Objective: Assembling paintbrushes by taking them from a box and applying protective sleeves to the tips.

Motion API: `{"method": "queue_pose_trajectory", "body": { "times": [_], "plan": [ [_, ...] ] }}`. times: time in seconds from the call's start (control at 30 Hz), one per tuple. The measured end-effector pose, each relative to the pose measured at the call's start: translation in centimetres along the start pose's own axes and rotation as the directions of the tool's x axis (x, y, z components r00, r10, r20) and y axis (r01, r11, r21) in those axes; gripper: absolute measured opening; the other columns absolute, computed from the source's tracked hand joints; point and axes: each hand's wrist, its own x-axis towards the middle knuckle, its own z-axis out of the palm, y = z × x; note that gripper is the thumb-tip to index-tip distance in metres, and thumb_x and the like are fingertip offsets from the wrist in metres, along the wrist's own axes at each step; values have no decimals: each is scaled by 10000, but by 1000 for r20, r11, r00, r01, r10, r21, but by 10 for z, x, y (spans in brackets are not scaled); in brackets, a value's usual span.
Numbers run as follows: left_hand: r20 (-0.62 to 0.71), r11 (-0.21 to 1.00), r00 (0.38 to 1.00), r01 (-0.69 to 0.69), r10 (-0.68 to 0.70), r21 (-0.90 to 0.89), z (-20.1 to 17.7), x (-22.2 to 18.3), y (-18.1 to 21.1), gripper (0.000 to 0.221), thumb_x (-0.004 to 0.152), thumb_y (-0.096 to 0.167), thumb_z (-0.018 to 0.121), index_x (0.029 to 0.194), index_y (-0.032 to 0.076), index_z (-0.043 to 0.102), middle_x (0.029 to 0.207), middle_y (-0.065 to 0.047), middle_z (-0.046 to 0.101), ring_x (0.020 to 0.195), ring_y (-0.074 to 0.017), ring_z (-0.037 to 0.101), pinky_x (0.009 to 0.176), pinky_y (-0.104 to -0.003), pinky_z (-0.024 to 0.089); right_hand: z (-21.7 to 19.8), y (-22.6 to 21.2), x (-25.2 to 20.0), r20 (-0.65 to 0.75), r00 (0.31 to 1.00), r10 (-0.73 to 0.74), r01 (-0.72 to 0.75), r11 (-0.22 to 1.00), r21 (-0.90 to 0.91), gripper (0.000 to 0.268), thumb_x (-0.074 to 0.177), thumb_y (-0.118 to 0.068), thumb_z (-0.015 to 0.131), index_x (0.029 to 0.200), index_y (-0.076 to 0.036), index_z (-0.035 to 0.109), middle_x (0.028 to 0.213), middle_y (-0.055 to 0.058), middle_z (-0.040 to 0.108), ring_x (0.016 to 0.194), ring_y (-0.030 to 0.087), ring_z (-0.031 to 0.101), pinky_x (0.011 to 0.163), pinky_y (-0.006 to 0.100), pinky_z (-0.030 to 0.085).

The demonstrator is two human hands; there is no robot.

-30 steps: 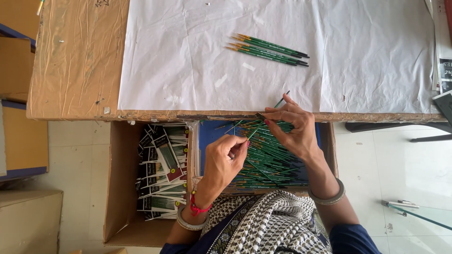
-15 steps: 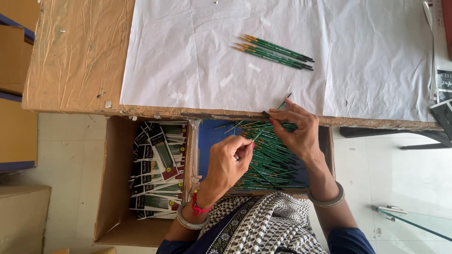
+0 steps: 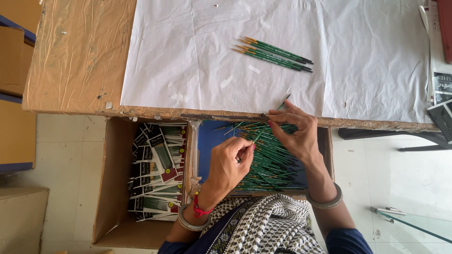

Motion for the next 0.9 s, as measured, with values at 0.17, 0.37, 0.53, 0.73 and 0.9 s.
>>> {"method": "queue_pose_trajectory", "body": {
  "times": [0.17, 0.37, 0.53, 0.73, 0.9],
  "plan": [
    [3, 1000, 1000, 1, -1, 10, 1, -2, -2, 63, 911, 34, 748, 916, -11, 703, 751, -95, 697, 607, -150, 691, 497, -263, 514, 2, -1, -2, -51, 999, 12, -12, 1000, -3, 172, 860, 26, 768, 1026, -9, 793, 957, 125, 770, 957, 199, 744, 1201, 483, 437],
    [-7, 999, 999, 31, -31, 18, -7, -3, -7, 61, 926, 46, 739, 943, -8, 715, 751, -91, 691, 589, -139, 671, 486, -272, 492, -6, 2, -1, -227, 957, 178, -84, 925, 371, 144, 946, 42, 732, 1089, 46, 751, 973, 81, 694, 982, 159, 711, 1105, 358, 539],
    [-20, 998, 998, 55, -54, 18, -10, -4, -13, 74, 934, 61, 735, 973, -2, 729, 757, -87, 692, 571, -139, 660, 475, -274, 485, -18, 20, -3, -286, 936, 204, -37, 866, 498, 122, 973, 51, 728, 1094, 66, 731, 1030, 68, 688, 1060, 147, 711, 1016, 294, 565],
    [15, 995, 1000, -15, 14, 95, -19, 6, -9, 133, 925, 100, 754, 1024, 10, 746, 847, -111, 736, 703, -198, 706, 567, -321, 546, -46, 41, 6, -405, 898, 172, 3, 919, 395, 130, 996, 39, 737, 1123, 65, 742, 1018, 68, 696, 962, 101, 669, 896, 219, 526],
    [28, 897, 947, -313, 321, 313, -18, 58, -4, 184, 920, 93, 735, 1079, 2, 751, 997, -138, 768, 875, -276, 735, 707, -380, 599, -56, 43, 13, -453, 839, 301, -180, 940, 291, 118, 974, -8, 763, 1085, 31, 775, 955, 36, 674, 835, 71, 614, 753, 211, 479]
  ]
}}
